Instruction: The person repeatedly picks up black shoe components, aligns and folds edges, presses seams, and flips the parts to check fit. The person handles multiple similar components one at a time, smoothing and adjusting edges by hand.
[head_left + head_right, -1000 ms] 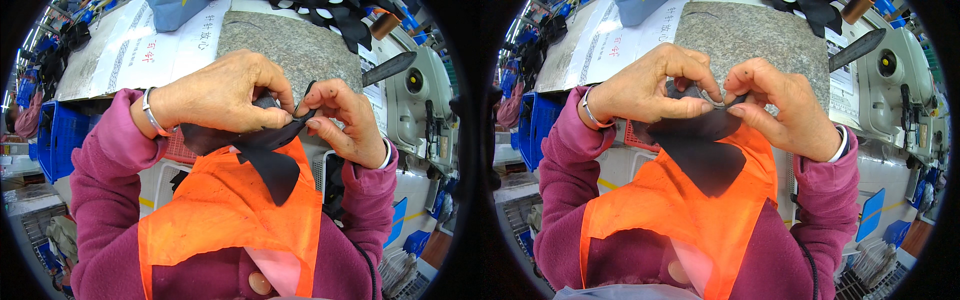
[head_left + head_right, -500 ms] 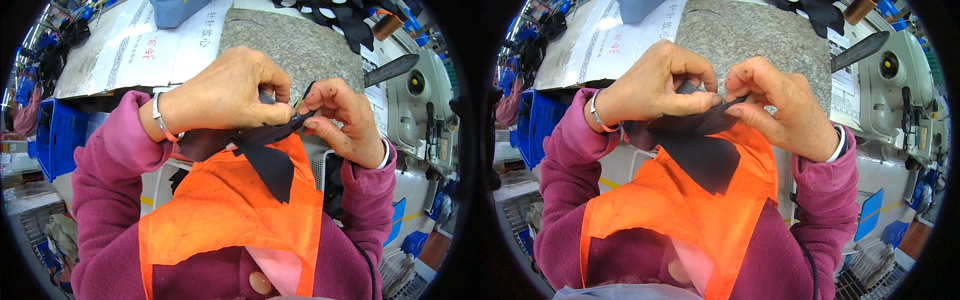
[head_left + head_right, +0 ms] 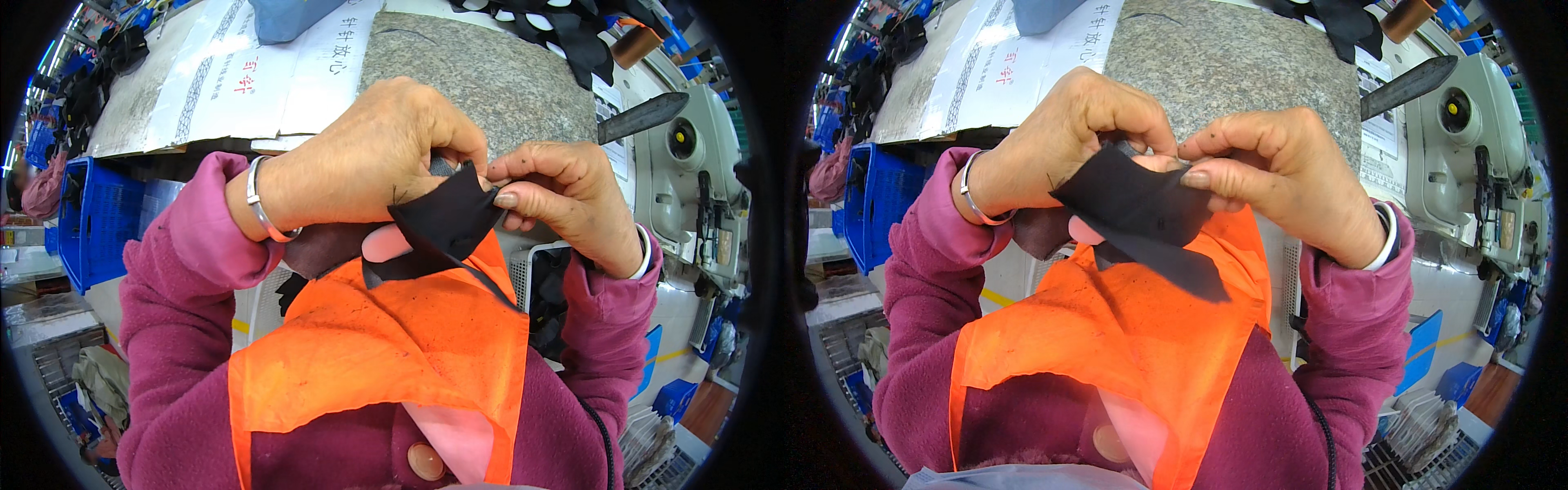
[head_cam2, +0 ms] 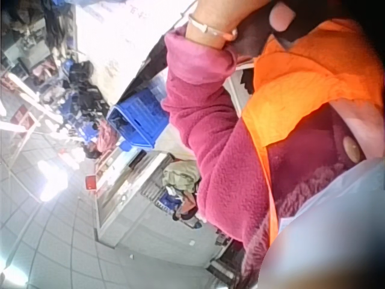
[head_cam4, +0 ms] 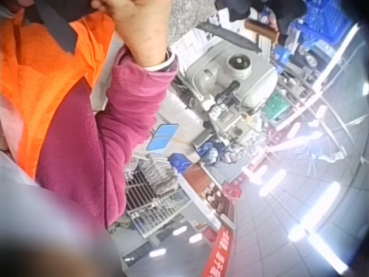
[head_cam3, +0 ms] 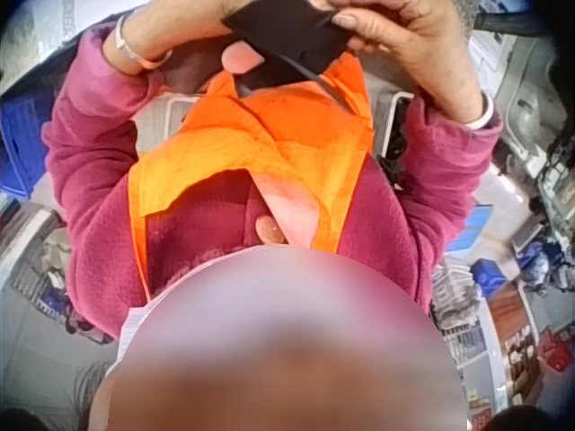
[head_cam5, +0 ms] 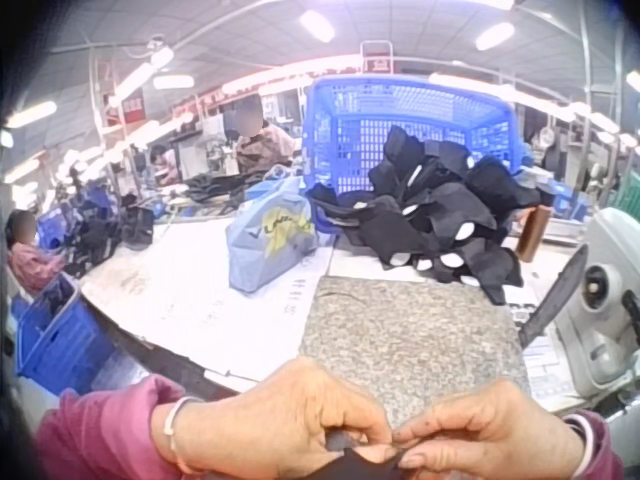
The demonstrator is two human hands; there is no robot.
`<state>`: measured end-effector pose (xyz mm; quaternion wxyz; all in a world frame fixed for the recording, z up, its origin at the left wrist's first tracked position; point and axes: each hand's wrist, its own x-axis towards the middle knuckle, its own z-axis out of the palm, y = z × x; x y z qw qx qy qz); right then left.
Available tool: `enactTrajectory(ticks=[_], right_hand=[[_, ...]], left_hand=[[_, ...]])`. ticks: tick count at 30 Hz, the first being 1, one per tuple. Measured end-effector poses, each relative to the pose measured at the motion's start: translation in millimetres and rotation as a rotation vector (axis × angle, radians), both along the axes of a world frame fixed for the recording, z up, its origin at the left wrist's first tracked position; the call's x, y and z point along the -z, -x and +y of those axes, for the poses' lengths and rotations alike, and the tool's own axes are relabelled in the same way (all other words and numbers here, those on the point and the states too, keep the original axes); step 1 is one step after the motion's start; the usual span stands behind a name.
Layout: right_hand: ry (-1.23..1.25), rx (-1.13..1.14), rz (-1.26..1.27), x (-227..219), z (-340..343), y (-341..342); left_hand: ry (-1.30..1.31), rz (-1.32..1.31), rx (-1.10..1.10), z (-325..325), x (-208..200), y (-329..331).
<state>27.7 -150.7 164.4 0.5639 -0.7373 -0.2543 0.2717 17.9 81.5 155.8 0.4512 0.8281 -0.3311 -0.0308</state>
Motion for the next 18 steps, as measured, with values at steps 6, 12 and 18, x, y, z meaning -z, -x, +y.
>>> enactTrajectory(ticks=[6,12,18], right_hand=[[-0.050,-0.127,-0.187,1.6,0.2,-12.0],[-0.005,-0.178,-0.287,0.0,0.8,-10.9],[0.065,-0.149,-0.305,-7.1,3.0,-8.5]], left_hand=[[0.011,-0.039,-0.005,0.9,-3.0,5.7],[0.006,0.194,0.003,2.0,-10.1,8.9],[0.079,0.314,0.078,3.1,-10.8,3.3]])
